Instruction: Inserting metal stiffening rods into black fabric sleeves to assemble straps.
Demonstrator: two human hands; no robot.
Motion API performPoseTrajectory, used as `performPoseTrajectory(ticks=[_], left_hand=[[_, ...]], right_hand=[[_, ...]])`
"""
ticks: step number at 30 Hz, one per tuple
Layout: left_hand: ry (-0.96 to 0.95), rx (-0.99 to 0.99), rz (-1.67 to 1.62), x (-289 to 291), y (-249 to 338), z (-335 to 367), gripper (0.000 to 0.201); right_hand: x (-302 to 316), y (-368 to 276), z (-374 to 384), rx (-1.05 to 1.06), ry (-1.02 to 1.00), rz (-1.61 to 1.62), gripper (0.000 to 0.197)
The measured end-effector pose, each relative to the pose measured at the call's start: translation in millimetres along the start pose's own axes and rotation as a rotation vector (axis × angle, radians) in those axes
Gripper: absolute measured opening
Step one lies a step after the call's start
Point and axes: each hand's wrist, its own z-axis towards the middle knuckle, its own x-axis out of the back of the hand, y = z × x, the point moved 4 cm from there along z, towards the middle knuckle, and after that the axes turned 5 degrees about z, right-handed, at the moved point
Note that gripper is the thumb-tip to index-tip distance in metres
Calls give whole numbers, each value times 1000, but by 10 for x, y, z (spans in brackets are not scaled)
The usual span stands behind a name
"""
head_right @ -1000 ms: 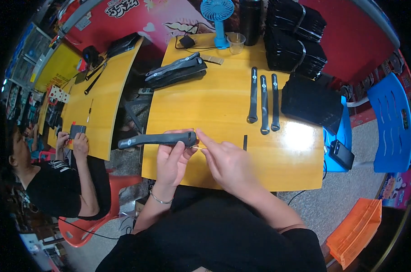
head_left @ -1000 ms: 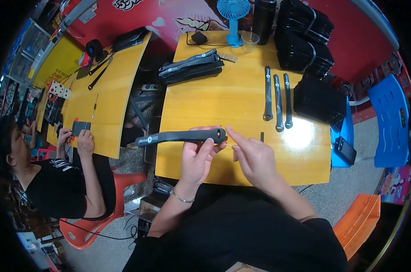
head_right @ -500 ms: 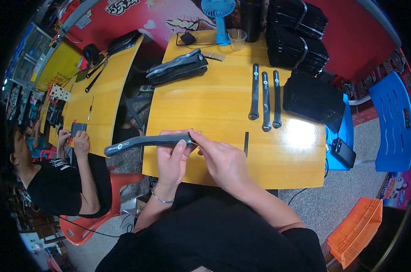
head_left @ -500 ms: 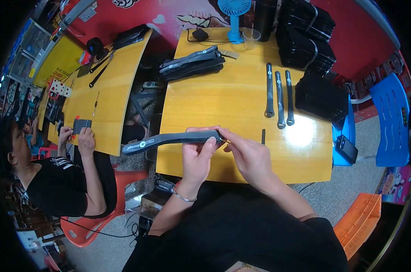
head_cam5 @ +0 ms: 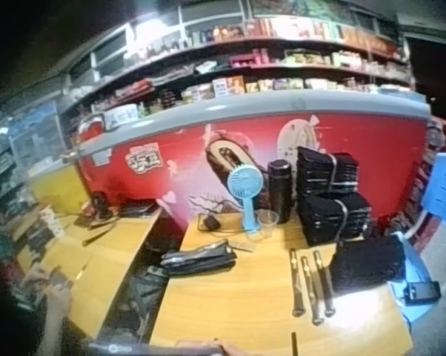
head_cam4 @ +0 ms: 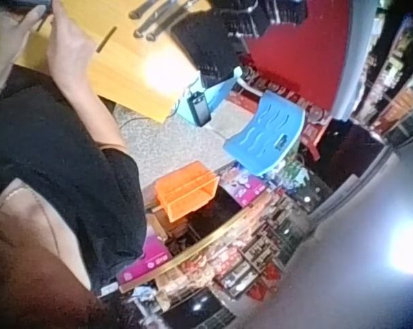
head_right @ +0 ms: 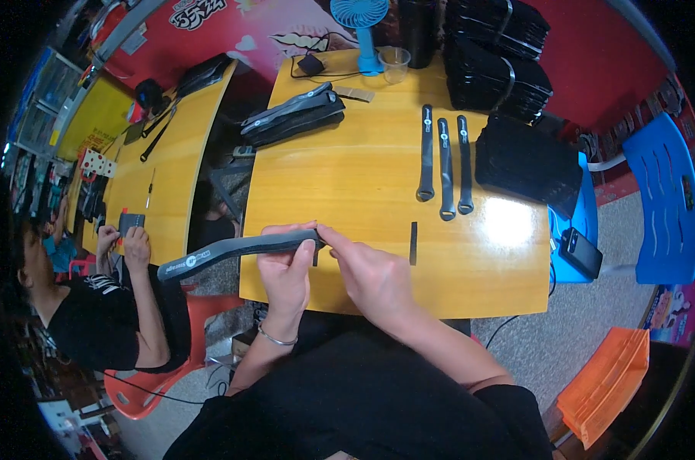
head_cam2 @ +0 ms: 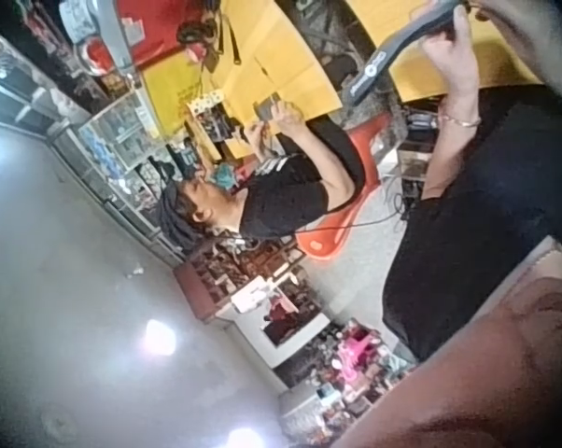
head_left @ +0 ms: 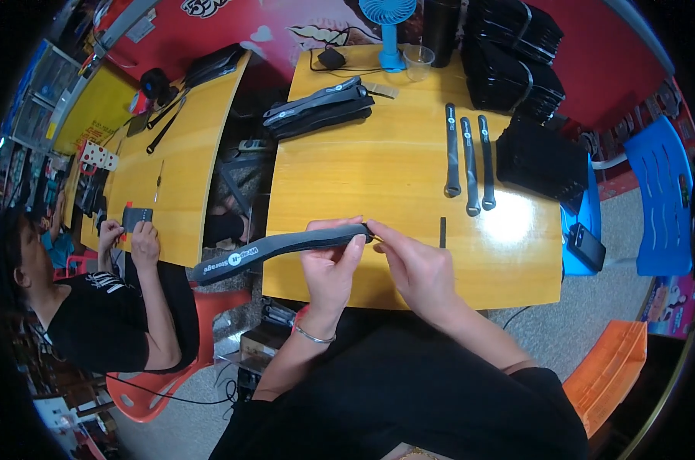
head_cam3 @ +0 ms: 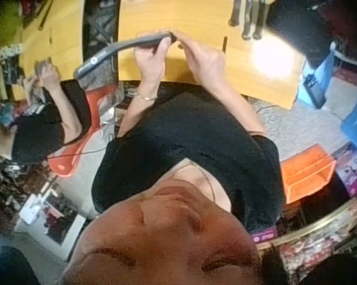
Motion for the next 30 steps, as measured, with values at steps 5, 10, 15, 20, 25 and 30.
performPoseTrajectory(ticks=[5, 10, 15, 20, 25, 30], left_hand=[[27, -23, -6, 18, 2, 6, 27], [42, 26, -113, 12, 1, 13, 25], [38, 67, -125, 41, -73, 2, 26], [-23, 33, -55, 44, -44, 28, 26], [-47, -70, 3, -37, 47, 58, 29], [5, -111, 47, -50, 24, 13, 36]], right_hand=[[-9, 20, 37, -53, -5, 104, 37], [21, -9, 38, 91, 14, -58, 35], [24, 46, 22, 81, 3, -89, 35], [23, 96, 49, -104, -56, 199, 38], [-71, 139, 21, -160, -33, 319, 38], [-123, 133, 20, -219, -12, 525, 36]])
